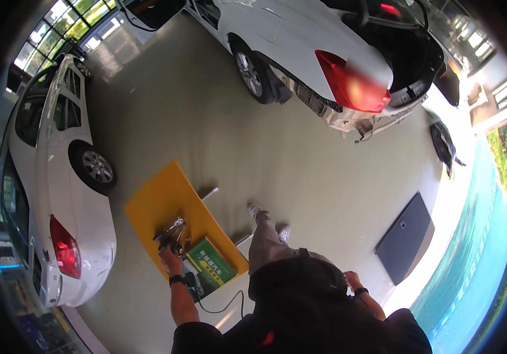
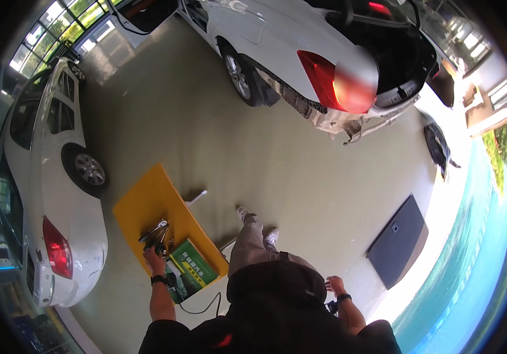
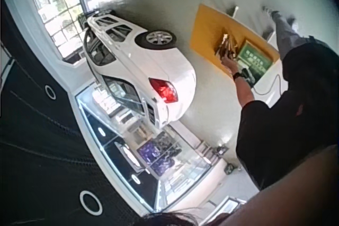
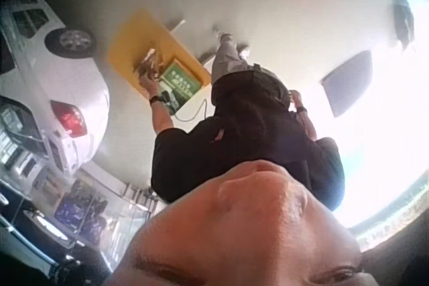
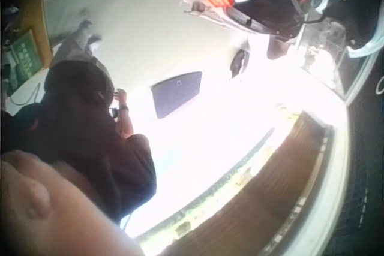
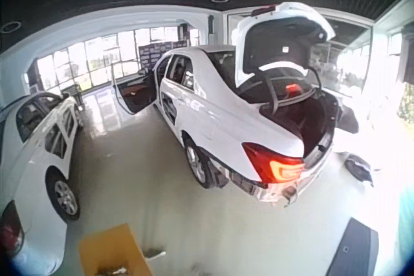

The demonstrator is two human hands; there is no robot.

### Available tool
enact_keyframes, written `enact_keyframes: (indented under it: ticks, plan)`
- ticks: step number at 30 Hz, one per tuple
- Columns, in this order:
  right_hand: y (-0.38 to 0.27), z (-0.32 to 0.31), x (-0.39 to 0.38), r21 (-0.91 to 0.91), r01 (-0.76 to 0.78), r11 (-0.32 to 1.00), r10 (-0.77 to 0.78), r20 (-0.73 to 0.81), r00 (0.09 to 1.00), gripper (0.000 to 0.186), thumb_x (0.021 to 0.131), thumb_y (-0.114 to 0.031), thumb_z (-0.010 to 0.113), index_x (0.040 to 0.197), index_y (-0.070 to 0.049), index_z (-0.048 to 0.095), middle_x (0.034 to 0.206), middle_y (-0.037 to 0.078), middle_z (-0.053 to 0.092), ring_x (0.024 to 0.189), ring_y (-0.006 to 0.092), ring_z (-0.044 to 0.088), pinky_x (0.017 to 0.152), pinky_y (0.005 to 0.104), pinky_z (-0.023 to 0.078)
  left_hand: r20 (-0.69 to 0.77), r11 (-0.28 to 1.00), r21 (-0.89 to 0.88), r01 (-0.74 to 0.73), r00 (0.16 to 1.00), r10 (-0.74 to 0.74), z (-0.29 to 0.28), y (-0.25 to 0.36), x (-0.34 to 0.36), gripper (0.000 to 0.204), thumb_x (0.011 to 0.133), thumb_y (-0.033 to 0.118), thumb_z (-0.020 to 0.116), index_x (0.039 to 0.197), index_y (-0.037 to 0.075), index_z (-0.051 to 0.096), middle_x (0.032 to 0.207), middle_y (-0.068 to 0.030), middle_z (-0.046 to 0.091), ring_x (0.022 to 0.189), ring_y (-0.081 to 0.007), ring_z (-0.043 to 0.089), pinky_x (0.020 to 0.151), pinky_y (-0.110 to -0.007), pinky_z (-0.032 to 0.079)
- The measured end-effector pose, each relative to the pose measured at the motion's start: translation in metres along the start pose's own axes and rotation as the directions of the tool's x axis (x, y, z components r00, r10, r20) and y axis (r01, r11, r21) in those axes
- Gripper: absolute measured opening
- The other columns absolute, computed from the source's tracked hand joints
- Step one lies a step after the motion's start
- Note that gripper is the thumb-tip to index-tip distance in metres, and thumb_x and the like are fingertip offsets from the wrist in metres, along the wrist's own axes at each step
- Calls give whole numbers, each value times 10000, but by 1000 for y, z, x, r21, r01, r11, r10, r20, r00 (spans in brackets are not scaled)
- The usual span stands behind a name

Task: Unscrew a component from the rear exterior of a white sedan using a screwdriver.

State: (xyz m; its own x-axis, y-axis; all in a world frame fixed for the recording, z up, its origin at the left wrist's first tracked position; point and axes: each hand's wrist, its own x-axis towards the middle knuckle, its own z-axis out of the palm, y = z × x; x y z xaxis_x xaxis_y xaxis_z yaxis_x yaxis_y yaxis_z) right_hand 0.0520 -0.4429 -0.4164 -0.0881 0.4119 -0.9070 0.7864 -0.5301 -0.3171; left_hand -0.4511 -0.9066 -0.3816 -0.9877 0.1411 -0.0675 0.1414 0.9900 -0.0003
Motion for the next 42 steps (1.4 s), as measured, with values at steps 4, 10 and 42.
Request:
enact_keyframes:
  ticks: [4, 10, 42]
  plan:
    - [-19, 25, 8, 129, 99, 987, -100, 1, 995, 262, 796, -219, 498, 942, -7, 546, 769, 123, 596, 647, 203, 575, 582, 306, 468, -126, 997, -67, 41, 991, -49, -21, -15, -18, 333, 683, 75, 646, 972, 28, 487, 945, -147, 499, 941, -350, 447, 763, -439, 384]
    - [-58, 52, 46, 245, 284, 927, -299, 23, 954, 264, 805, -237, 492, 934, -12, 538, 738, 120, 590, 638, 196, 576, 566, 302, 480, -301, 893, -449, -32, 946, -118, -85, -7, -26, 339, 704, 79, 627, 988, 25, 451, 893, -120, 493, 776, -269, 511, 656, -361, 438]
    - [-569, 217, -125, -194, 905, 378, -625, 668, 405, 308, 793, -199, 595, 1032, -21, 520, 799, 139, 617, 733, 256, 613, 649, 337, 475, 286, 292, -952, 88, 591, 754, -182, 373, 232, 332, 707, 208, 725, 879, 20, 512, 756, -25, 591, 716, -89, 545, 679, -253, 452]
